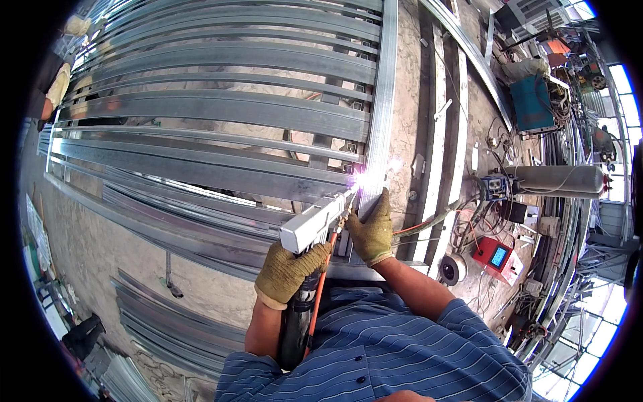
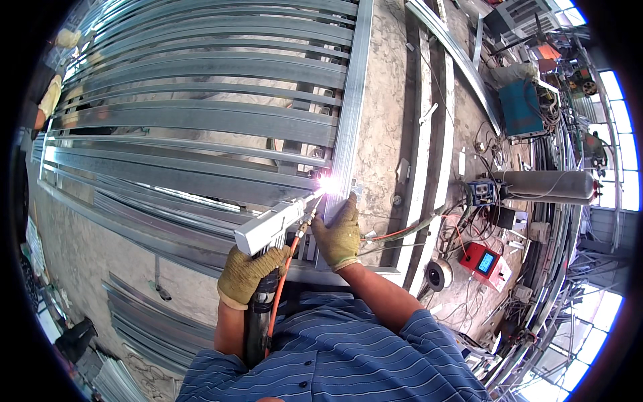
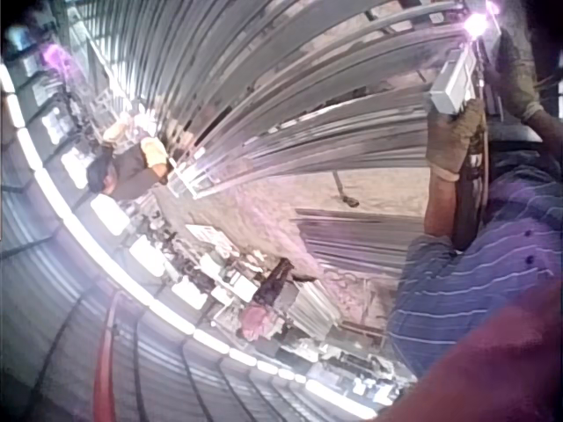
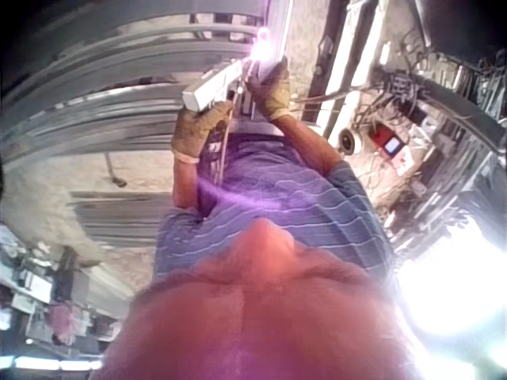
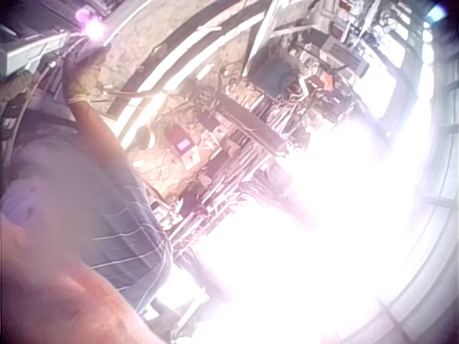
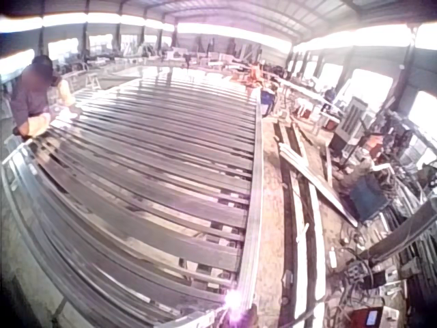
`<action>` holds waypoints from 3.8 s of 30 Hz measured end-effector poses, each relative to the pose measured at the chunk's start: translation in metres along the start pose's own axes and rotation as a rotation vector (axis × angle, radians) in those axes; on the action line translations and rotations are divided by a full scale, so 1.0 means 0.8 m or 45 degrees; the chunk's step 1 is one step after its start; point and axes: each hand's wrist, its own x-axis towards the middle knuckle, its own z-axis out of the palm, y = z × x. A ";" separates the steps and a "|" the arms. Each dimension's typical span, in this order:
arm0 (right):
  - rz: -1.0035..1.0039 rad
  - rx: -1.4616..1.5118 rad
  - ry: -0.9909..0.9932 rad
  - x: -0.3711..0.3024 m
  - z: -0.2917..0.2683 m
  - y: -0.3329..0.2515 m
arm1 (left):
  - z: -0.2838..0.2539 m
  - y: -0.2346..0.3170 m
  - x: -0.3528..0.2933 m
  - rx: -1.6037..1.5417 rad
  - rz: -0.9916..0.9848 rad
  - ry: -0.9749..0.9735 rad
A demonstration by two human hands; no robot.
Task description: The person welds a large metal frame structure using a handheld welding torch. They systematically move along the frame, applying welds to join metal bars. The person wears protective gloves and a striped shirt while working in a workshop environment.
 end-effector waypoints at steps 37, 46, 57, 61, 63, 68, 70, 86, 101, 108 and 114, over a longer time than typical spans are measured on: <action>-0.021 0.088 -0.015 0.003 0.005 0.006 | 0.002 -0.012 -0.013 0.009 0.003 0.022; 0.011 0.952 -0.021 0.000 0.020 0.037 | 0.005 -0.013 -0.015 0.016 0.029 0.024; 0.114 1.009 -0.006 0.007 0.006 0.021 | 0.003 -0.016 -0.018 0.068 0.016 0.021; 0.102 1.077 -0.041 0.009 -0.003 0.009 | 0.004 -0.016 -0.020 0.065 0.001 0.026; 0.131 1.148 -0.087 0.008 -0.010 -0.002 | 0.005 -0.017 -0.022 0.049 0.008 0.039; 0.134 1.118 -0.036 0.007 -0.002 0.006 | 0.004 -0.024 -0.022 0.040 0.012 0.028; 0.133 1.120 -0.038 0.006 0.000 0.008 | 0.005 -0.021 -0.023 0.059 0.011 0.034; 0.102 1.041 -0.041 0.007 0.013 0.031 | 0.007 -0.025 -0.028 0.010 -0.004 0.046; 0.123 1.129 -0.072 0.007 0.007 0.019 | 0.002 -0.029 -0.029 0.023 -0.020 0.017; 0.140 1.149 -0.040 0.007 0.010 0.022 | 0.001 -0.032 -0.029 0.109 0.015 0.027; 0.118 1.119 -0.062 0.006 0.001 0.015 | 0.001 -0.030 -0.031 0.086 -0.010 0.028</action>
